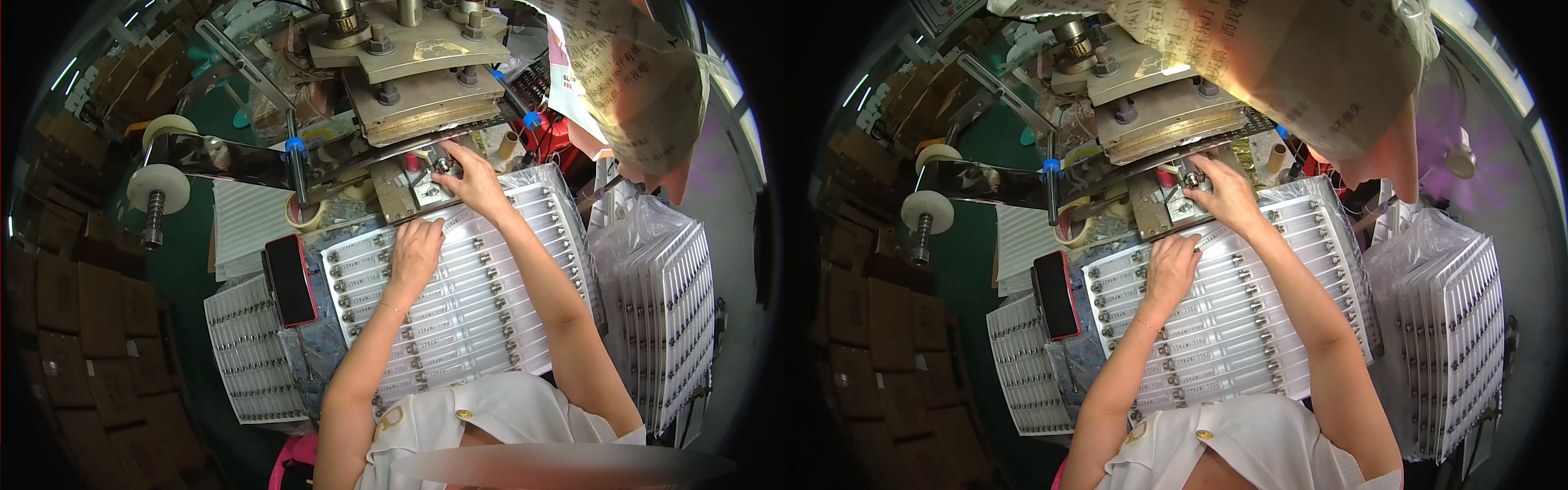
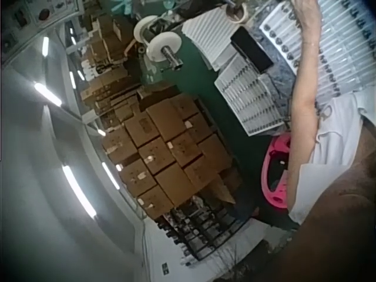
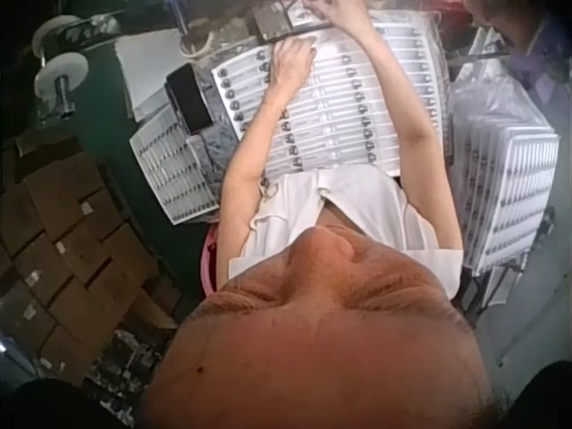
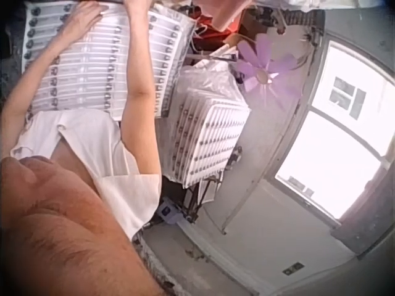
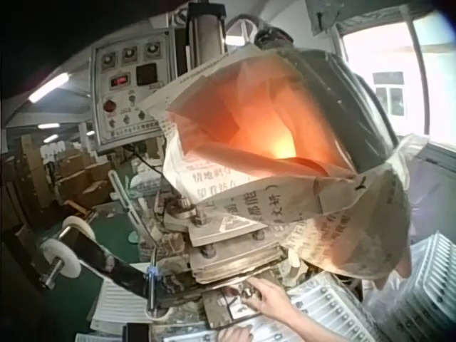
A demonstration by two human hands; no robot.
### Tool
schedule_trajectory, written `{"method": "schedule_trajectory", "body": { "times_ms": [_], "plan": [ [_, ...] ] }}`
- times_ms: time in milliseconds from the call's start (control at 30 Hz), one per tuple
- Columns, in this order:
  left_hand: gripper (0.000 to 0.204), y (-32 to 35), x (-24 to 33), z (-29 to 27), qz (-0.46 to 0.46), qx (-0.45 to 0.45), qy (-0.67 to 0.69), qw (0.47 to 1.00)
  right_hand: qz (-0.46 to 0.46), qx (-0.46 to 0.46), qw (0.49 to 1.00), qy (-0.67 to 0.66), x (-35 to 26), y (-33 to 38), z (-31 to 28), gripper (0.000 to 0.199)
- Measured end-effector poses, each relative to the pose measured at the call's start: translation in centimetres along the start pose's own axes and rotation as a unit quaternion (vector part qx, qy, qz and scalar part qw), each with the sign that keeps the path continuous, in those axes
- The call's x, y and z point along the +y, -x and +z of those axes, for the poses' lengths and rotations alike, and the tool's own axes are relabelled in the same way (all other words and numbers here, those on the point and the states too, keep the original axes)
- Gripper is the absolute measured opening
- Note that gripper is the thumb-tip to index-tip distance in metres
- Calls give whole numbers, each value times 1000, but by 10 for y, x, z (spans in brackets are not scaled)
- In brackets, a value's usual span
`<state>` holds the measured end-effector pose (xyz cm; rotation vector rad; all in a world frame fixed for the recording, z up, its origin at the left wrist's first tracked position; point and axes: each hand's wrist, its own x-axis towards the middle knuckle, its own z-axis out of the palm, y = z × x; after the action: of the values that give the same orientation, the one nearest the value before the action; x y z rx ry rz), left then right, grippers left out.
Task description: Manually assemble or prepare small electronic components into a tray for heat-sealing or packaging.
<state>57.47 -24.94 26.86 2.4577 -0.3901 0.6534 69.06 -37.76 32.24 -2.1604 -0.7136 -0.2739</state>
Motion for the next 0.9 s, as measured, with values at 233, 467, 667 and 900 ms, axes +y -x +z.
{"method": "schedule_trajectory", "body": {
  "times_ms": [233,467,667,900],
  "plan": [
    [29,0,0,-1,-4,-4,0,1000,-31,14,999,7,3,-1,2,57],
    [28,1,-1,0,-5,-3,1,1000,-34,-11,999,4,2,-2,0,54],
    [28,1,-1,0,-7,-9,-1,1000,-41,-8,999,8,3,-2,0,53],
    [28,1,0,0,-9,-9,-2,1000,-29,-23,999,4,3,-4,-2,53]
  ]
}}
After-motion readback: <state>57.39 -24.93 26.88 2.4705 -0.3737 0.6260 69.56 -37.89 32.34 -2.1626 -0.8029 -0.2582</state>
